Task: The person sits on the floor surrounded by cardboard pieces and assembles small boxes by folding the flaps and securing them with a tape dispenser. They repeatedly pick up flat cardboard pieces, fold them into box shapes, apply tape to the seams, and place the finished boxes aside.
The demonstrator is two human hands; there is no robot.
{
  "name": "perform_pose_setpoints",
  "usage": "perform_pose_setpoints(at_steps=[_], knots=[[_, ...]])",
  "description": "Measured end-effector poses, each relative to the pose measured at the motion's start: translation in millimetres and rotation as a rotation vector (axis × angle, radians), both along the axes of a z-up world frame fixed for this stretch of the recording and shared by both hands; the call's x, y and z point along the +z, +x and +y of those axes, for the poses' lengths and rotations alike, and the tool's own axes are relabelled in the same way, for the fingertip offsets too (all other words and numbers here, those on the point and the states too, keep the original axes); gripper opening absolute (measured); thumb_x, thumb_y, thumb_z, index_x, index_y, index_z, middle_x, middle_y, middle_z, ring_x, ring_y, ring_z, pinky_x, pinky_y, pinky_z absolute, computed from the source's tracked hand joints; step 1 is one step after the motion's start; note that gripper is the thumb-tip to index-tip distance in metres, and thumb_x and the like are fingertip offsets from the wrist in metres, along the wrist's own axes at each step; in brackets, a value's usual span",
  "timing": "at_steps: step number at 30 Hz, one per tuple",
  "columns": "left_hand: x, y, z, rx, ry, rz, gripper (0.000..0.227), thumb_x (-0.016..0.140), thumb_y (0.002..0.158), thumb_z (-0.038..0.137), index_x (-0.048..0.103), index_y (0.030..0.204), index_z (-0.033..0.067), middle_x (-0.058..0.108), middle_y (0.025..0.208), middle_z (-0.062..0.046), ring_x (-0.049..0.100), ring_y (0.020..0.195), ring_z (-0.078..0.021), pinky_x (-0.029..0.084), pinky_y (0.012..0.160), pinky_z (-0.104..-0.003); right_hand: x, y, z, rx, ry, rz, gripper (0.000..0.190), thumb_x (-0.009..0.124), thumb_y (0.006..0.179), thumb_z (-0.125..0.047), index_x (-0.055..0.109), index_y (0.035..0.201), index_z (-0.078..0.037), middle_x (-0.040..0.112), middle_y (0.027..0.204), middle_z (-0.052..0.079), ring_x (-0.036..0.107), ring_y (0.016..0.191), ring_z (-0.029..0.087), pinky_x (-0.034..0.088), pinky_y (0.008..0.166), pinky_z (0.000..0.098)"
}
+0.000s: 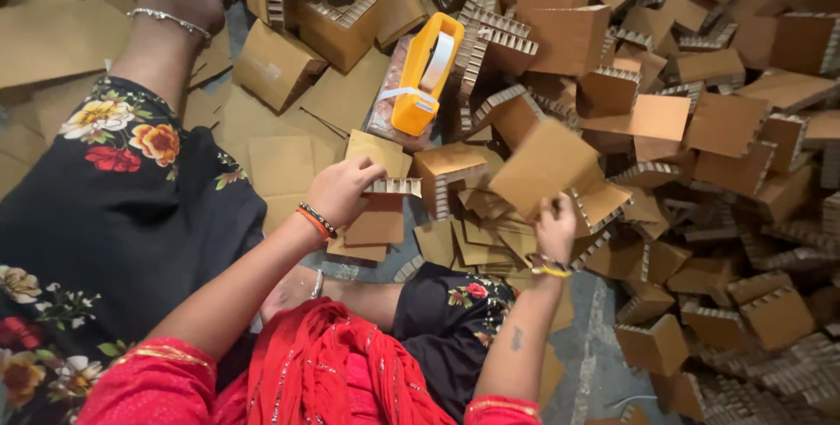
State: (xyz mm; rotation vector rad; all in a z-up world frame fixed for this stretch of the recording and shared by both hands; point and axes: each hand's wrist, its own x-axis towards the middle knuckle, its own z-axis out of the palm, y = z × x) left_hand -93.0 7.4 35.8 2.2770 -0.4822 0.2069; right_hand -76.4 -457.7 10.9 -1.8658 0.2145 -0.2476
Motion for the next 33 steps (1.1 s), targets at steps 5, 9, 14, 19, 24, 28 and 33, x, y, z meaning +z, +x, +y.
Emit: perform_pose_setpoints(at_steps=[5,9,14,19,24,28,33], knots=[[-5,12,-2,-0.019,-0.012,-0.076,0.036,0.077,0.072,0.012,0.068,0.107,0.0182,0.068,0.094,-0.006,0.067,0.088,-0.0326,0.054,0.074,-0.047,42,1,64,-0.051,0.524,-0.061,0.021,0.062,0.097,-0.007,0.061,0.116,-0.015,0.070,0.103,-0.006,0.066,0.087,0.006,0.053,0.072,0.0235],[-4,13,-2,-0.013,-0.183,-0.149,0.045,0.075,0.073,0.012,0.066,0.116,0.0188,0.072,0.102,-0.006,0.069,0.090,-0.0311,0.055,0.074,-0.044,27,3,113,0.295,0.194,0.154,0.017,0.071,0.094,-0.003,0.065,0.110,-0.003,0.069,0.092,0.003,0.063,0.076,0.014,0.052,0.064,0.0299],[-16,18,-1,0.071,-0.197,0.304,0.042,0.083,0.075,0.025,0.069,0.115,0.0208,0.069,0.079,-0.014,0.068,0.073,-0.0344,0.054,0.067,-0.046,8,-21,215,0.405,0.211,0.258,0.030,0.077,0.086,-0.002,0.068,0.114,-0.002,0.074,0.105,0.005,0.070,0.092,0.015,0.057,0.081,0.0284],[-47,25,-1,0.002,-0.229,0.207,0.040,0.082,0.072,0.020,0.073,0.110,0.0219,0.071,0.082,-0.016,0.069,0.076,-0.0376,0.057,0.070,-0.045,13,-36,240,0.336,0.107,0.272,0.058,0.082,0.077,0.000,0.054,0.127,-0.004,0.072,0.108,0.005,0.070,0.095,0.015,0.057,0.081,0.0309],[-73,41,2,-0.040,-0.201,0.160,0.046,0.081,0.070,0.017,0.074,0.114,0.0229,0.072,0.088,-0.017,0.069,0.082,-0.0388,0.057,0.074,-0.044,5,-23,239,0.470,0.052,0.296,0.076,0.087,0.071,-0.003,0.044,0.133,-0.005,0.066,0.117,0.007,0.067,0.106,0.016,0.058,0.089,0.0320],[-71,43,-2,-0.014,-0.174,0.228,0.052,0.076,0.067,0.008,0.074,0.116,0.0213,0.072,0.093,-0.018,0.070,0.087,-0.0391,0.057,0.076,-0.045,6,-24,243,0.453,-0.212,0.221,0.078,0.090,0.069,-0.006,0.046,0.133,-0.004,0.066,0.119,0.009,0.066,0.108,0.018,0.056,0.092,0.0327],[-50,46,13,-0.260,-0.161,0.261,0.055,0.070,0.069,0.002,0.074,0.120,0.0216,0.075,0.101,-0.014,0.071,0.095,-0.0372,0.057,0.081,-0.044,-29,-18,246,0.475,-0.173,0.028,0.087,0.092,0.065,-0.007,0.041,0.135,-0.003,0.058,0.121,0.009,0.062,0.109,0.018,0.055,0.091,0.0313]])
